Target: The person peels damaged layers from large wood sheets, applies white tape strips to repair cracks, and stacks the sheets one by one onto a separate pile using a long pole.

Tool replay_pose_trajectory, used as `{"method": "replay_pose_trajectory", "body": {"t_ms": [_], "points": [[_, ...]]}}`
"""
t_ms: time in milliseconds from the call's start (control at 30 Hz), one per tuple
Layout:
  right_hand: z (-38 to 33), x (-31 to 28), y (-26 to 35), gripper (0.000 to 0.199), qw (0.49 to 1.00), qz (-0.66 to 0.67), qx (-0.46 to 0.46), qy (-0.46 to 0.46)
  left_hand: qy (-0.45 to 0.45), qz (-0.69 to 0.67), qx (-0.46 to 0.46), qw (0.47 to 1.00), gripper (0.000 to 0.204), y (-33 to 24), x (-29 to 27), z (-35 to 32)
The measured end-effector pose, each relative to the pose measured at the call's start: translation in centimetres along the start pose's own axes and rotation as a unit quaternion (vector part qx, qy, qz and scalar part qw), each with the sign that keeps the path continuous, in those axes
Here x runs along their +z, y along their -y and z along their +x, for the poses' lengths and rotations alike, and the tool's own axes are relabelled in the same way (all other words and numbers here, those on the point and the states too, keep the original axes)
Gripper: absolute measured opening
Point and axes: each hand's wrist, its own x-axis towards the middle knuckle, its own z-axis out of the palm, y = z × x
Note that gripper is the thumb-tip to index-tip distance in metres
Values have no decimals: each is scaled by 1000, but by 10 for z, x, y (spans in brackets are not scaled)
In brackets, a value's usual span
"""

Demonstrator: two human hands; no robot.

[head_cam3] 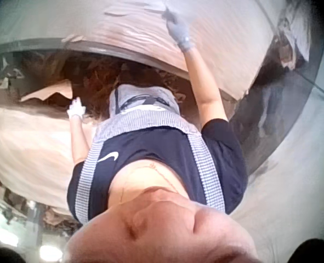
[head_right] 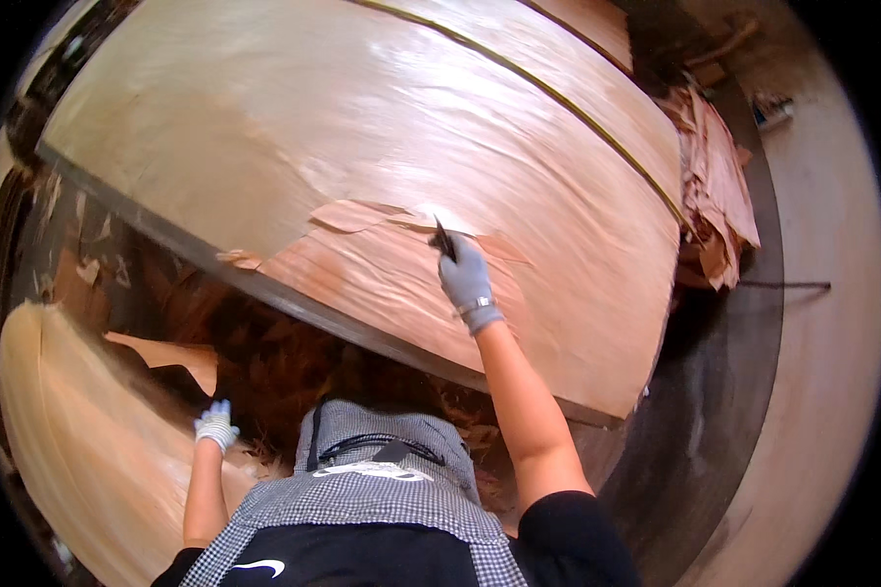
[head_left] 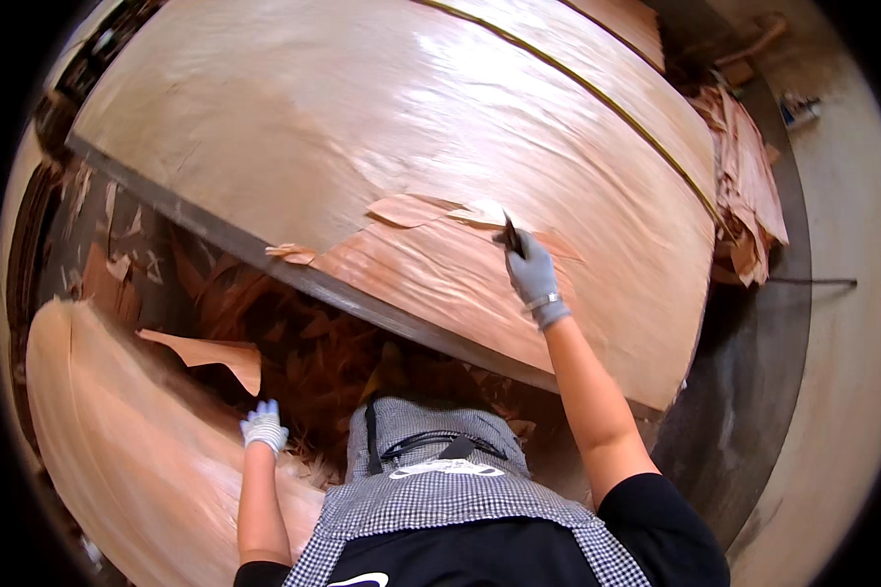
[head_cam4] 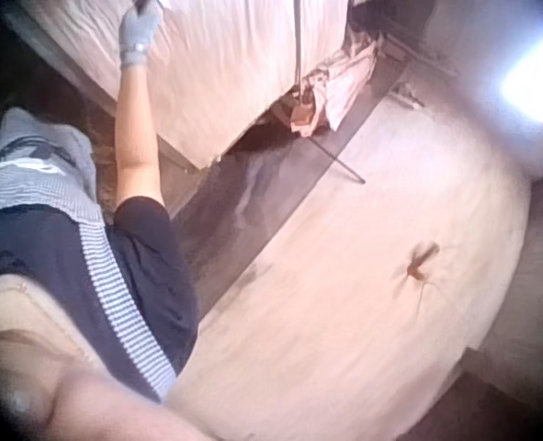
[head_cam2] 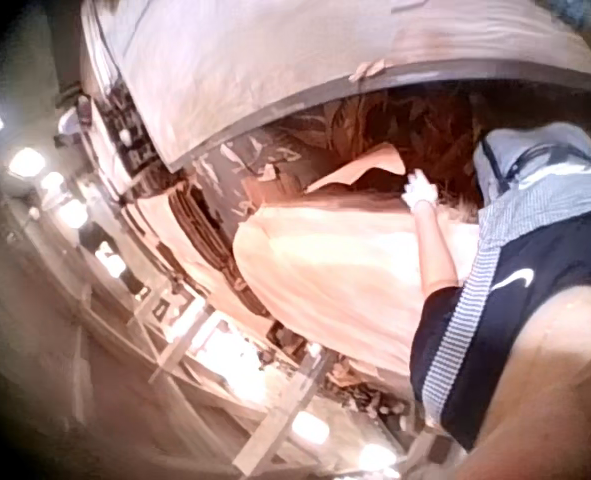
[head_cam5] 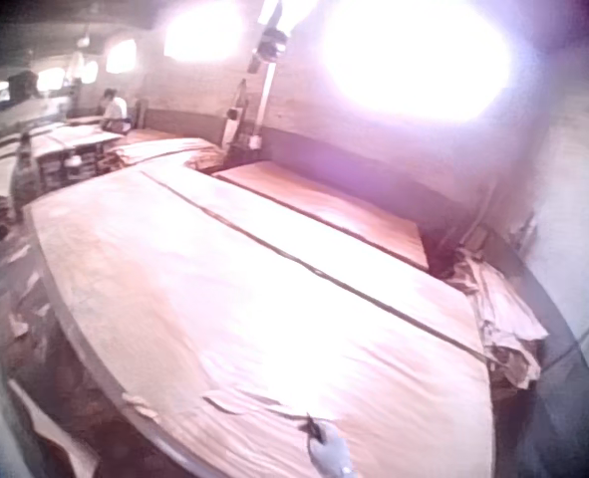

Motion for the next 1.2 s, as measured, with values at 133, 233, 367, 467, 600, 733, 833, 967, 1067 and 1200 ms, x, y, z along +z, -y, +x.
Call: {"method": "replay_pose_trajectory", "body": {"t_ms": [133,233,367,467,600,733,833,967,1067,1200], "points": [[-122,-47,-77,30,996,-36,74,34,-54,-54,245,967,43,-77,-6,11],[-223,-76,-107,31,992,-108,37,48,-84,1,385,919,36,-157,-43,-17],[-317,-125,-121,30,979,-41,192,61,-87,61,492,864,36,-266,-82,-74],[-383,-155,-162,16,966,-9,260,-4,-172,-13,622,764,34,-349,-65,-118],[-458,-221,-214,17,956,91,273,-53,-107,28,707,699,34,-462,-15,-194],[-555,-288,-302,19,893,161,388,-162,-131,168,759,615,33,-590,75,-250],[-598,-351,-330,22,873,96,420,-228,-105,183,785,583,30,-660,125,-306],[-627,-415,-347,21,825,146,429,-338,-35,207,844,494,34,-751,182,-333],[-629,-447,-375,17,775,241,454,-369,-107,263,825,489,43,-824,178,-350],[-610,-496,-415,17,807,253,413,-337,-121,298,786,527,36,-927,166,-341]]}}
